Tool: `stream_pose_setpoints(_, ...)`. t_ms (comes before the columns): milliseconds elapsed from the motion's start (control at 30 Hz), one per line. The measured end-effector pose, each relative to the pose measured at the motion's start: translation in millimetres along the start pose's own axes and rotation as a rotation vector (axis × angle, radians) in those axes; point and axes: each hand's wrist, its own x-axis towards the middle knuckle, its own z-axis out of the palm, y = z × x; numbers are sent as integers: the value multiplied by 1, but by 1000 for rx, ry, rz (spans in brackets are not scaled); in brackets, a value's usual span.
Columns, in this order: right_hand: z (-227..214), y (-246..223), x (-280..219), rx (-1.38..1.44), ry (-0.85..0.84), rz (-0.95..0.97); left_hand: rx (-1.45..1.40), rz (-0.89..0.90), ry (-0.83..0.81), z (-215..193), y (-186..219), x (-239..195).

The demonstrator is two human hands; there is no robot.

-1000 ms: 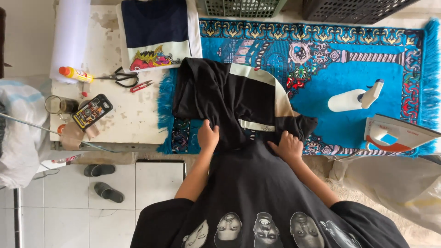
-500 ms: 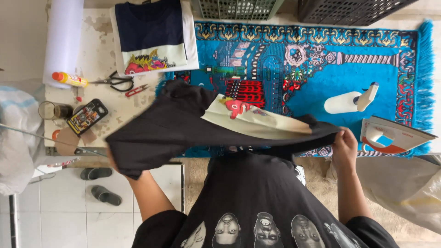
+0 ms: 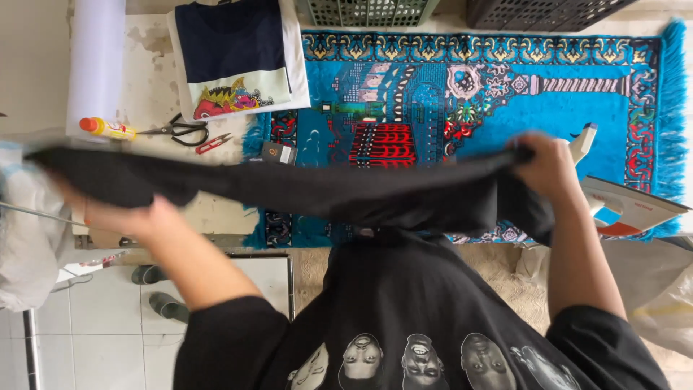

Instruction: The person irons a black t-shirt on a patterned blue mat. They unfold the shirt, smooth it by hand, spray it with water, and use an iron to press the fabric. The shirt is flipped and repositioned multiple times during the process.

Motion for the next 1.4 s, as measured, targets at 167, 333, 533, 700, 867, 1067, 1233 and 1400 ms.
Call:
stream_pose_setpoints(167, 29, -46, 79, -345, 503, -90, -495, -614, -162, 171, -50, 25)
stream_pose_setpoints(333, 141, -23, 34, -261, 521, -342, 263, -386, -473, 179, -77, -112)
stream_pose_setpoints(533, 218, -6, -71, -277, 83, -268, 949, -311, -876, 120, -68, -302)
stream_pose_setpoints(700, 200, -19, -114, 16, 364, 209, 1123, -477, -1276, 144, -30, -279)
stream_pose_setpoints(867, 181, 21, -105, 309, 747, 534, 1086, -601, -1355, 135, -53, -280)
stream_pose_setpoints(1067, 121, 94, -68, 251, 1003, 551, 1065, -611, -1316, 129, -60, -286)
stream_pose_setpoints(1233, 69, 116, -44, -203, 730, 601, 1148, -462, -1363, 126, -46, -300)
stream_pose_setpoints(1400, 75, 78, -48, -639, 403, 309, 962, -219, -1089, 147, 0, -303)
